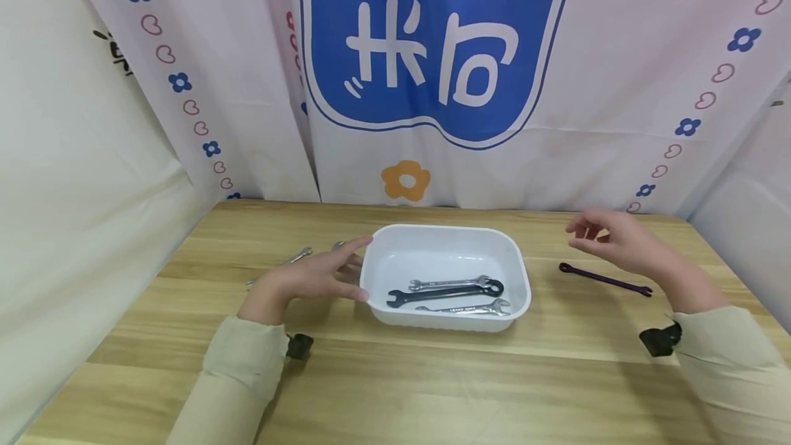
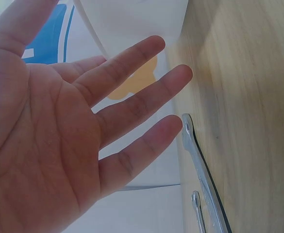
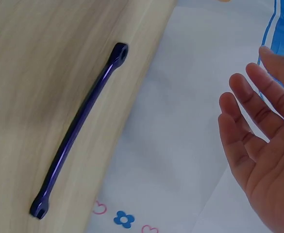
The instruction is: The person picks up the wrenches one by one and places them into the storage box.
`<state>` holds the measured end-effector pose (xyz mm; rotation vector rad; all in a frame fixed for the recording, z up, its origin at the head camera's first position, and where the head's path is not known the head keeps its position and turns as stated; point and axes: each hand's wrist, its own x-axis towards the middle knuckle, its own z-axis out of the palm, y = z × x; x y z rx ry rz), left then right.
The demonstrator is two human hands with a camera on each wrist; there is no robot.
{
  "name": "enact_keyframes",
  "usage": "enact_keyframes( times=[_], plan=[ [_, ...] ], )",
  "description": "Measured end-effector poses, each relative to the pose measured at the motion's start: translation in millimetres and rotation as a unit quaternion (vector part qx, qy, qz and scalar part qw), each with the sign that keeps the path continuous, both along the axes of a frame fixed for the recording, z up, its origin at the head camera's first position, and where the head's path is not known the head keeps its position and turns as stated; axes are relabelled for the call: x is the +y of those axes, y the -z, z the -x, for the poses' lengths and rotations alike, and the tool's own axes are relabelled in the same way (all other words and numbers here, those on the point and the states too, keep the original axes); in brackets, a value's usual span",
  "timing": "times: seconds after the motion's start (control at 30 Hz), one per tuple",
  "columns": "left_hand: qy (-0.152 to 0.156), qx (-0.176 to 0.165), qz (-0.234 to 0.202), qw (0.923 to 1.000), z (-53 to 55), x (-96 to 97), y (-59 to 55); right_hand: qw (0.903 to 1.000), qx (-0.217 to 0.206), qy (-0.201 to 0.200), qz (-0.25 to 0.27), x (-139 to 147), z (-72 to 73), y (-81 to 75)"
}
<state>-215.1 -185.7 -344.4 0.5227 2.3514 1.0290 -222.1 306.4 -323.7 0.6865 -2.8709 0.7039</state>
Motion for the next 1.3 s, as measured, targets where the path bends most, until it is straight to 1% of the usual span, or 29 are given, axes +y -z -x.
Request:
enact_keyframes(
  times=[0.2,0.53,0.63,0.77,0.87,1.07,1.3],
  plan=[
    [-0.001,0.0,0.002,1.0,-0.5,0.5,-0.2,0.9989,-0.033,0.013,-0.03,16.7,-1.5,9.0],
    [0.004,-0.001,-0.007,1.0,-1.0,-0.3,-1.2,0.9978,-0.045,-0.002,-0.048,36.2,0.7,26.5],
    [0.001,-0.001,-0.005,1.0,-1.0,-0.7,-0.8,0.9971,-0.052,-0.001,-0.056,39.5,1.9,30.1],
    [0.0,0.001,-0.003,1.0,-0.8,-0.6,-0.4,0.995,-0.071,0.004,-0.07,42.4,3.1,34.3],
    [0.003,0.003,-0.004,1.0,-0.5,0.2,-0.4,0.9937,-0.087,0.007,-0.07,44.0,4.4,37.8],
    [0.005,0.007,-0.003,1.0,-1.1,1.0,-2.0,0.9918,-0.106,0.003,-0.072,47.6,8.6,44.4],
    [0.003,0.006,-0.002,1.0,-1.4,0.3,-1.7,0.9887,-0.129,0.002,-0.077,49.6,12.0,47.3]
  ],
)
